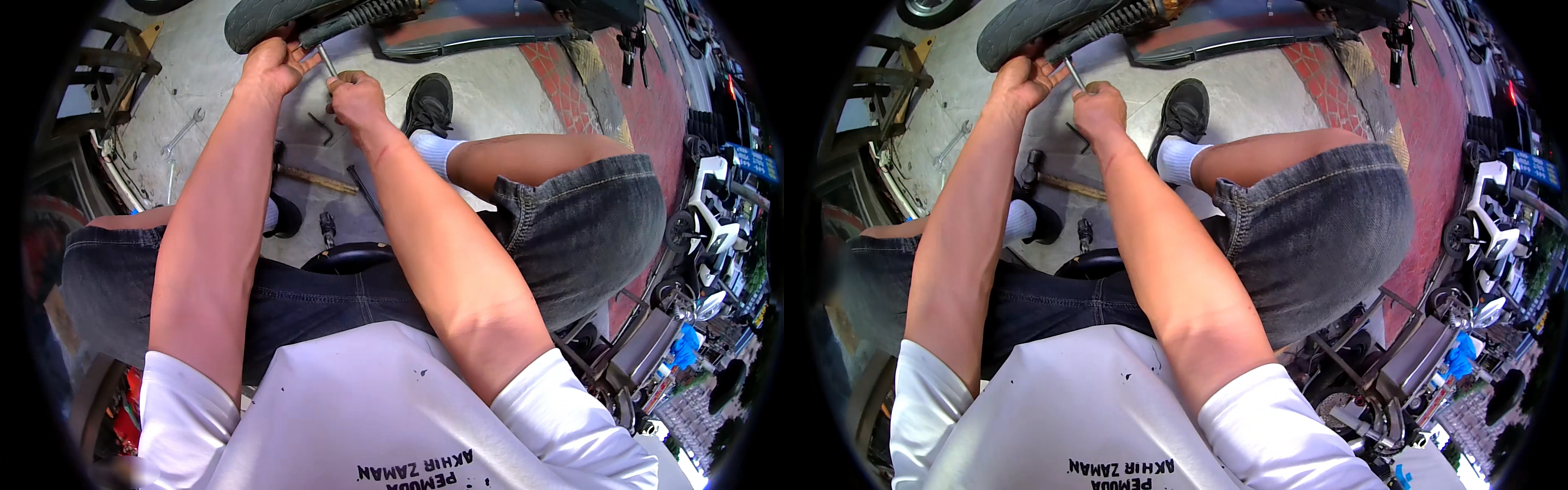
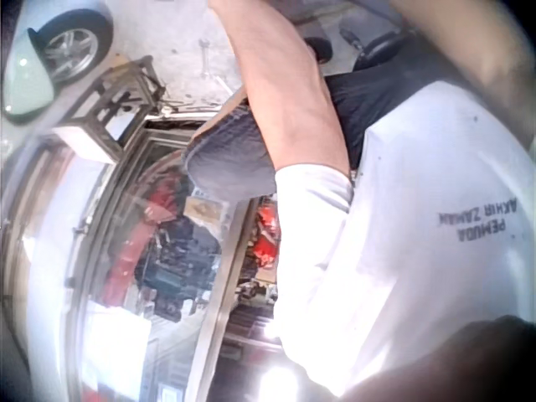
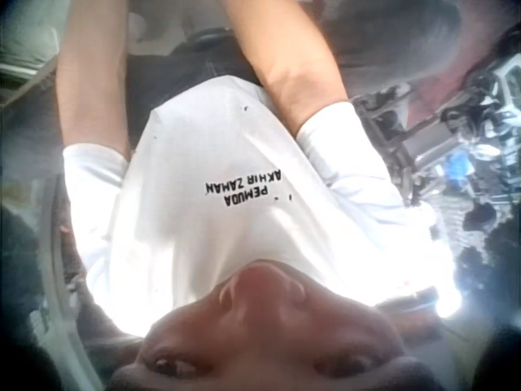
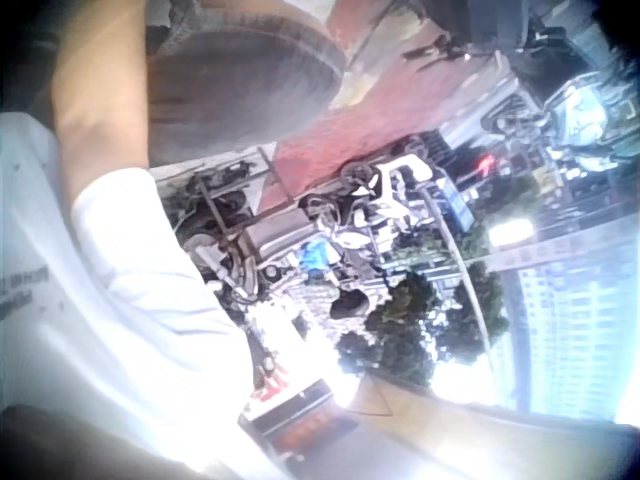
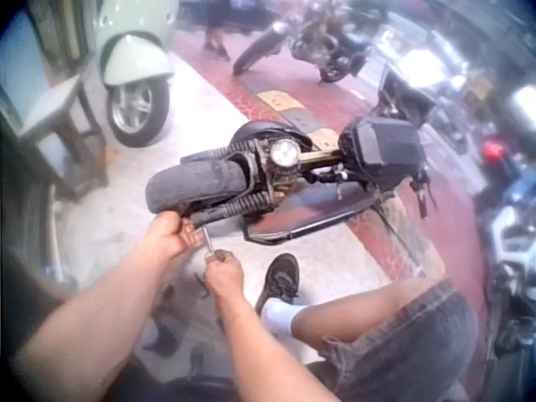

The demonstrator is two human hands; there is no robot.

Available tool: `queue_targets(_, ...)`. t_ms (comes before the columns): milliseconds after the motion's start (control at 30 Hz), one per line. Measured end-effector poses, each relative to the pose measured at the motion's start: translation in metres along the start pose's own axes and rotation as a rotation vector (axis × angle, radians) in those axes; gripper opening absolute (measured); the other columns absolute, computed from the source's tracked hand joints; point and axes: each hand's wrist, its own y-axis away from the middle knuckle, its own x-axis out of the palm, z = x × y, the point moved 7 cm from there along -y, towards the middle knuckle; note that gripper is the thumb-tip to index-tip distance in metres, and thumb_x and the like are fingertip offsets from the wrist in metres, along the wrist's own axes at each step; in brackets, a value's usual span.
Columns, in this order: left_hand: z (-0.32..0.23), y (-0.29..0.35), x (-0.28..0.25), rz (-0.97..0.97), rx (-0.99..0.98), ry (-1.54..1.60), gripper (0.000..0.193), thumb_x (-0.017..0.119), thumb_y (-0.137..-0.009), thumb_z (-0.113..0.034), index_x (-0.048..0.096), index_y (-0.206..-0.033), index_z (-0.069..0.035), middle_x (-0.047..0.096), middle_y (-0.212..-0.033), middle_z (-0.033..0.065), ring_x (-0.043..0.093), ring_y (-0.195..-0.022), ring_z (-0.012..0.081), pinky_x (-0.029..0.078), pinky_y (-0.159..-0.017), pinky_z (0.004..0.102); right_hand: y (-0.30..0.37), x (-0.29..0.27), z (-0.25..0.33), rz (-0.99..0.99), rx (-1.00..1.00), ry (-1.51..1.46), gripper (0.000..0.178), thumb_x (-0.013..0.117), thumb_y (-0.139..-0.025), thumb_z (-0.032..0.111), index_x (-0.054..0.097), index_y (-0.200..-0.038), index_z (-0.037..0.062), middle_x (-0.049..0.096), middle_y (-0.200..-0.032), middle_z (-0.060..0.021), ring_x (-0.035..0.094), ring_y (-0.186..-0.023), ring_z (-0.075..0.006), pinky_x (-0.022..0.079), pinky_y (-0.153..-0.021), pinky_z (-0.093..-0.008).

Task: The person walks through a cluttered workshop, retrieves a hammer, and sits on the floor to work on a scooter wheel. They use the hammer and a wrench to remove the wheel from the scooter, then reattach it and tighten the bolts.

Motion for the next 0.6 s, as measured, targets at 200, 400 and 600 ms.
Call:
queue_targets(200,0.013,-0.007,0.004,0.038,-0.022,0.020,0.036,0.037,-0.113,-0.028,0.054,-0.138,-0.010,0.064,-0.130,0.0105,0.063,-0.120,0.0310,0.045,-0.108,0.0622,0.017,0.001,0.015,0.104,0.081,0.001,0.023,0.061,-0.100,0.017,0.067,-0.114,-0.0001,0.068,-0.087,-0.0066,0.067,-0.068,-0.0184,0.050,-0.059,-0.0351)
queue_targets(400,0.012,-0.008,0.003,0.029,-0.073,0.016,0.036,0.038,-0.112,-0.029,0.056,-0.135,-0.007,0.066,-0.129,0.0157,0.066,-0.116,0.0358,0.052,-0.101,0.0594,0.031,-0.003,0.027,0.139,0.255,-0.138,0.021,0.058,-0.101,0.014,0.067,-0.113,-0.0011,0.070,-0.089,-0.0088,0.069,-0.069,-0.0195,0.053,-0.061,-0.0350)
queue_targets(600,0.008,-0.009,-0.003,-0.006,-0.090,-0.010,0.036,0.040,-0.112,-0.029,0.056,-0.134,-0.006,0.067,-0.127,0.0180,0.067,-0.116,0.0374,0.053,-0.100,0.0594,0.035,0.003,0.028,0.123,0.264,-0.416,0.014,0.054,-0.101,0.006,0.065,-0.106,-0.0006,0.064,-0.080,-0.0095,0.060,-0.059,-0.0181,0.047,-0.050,-0.0301)
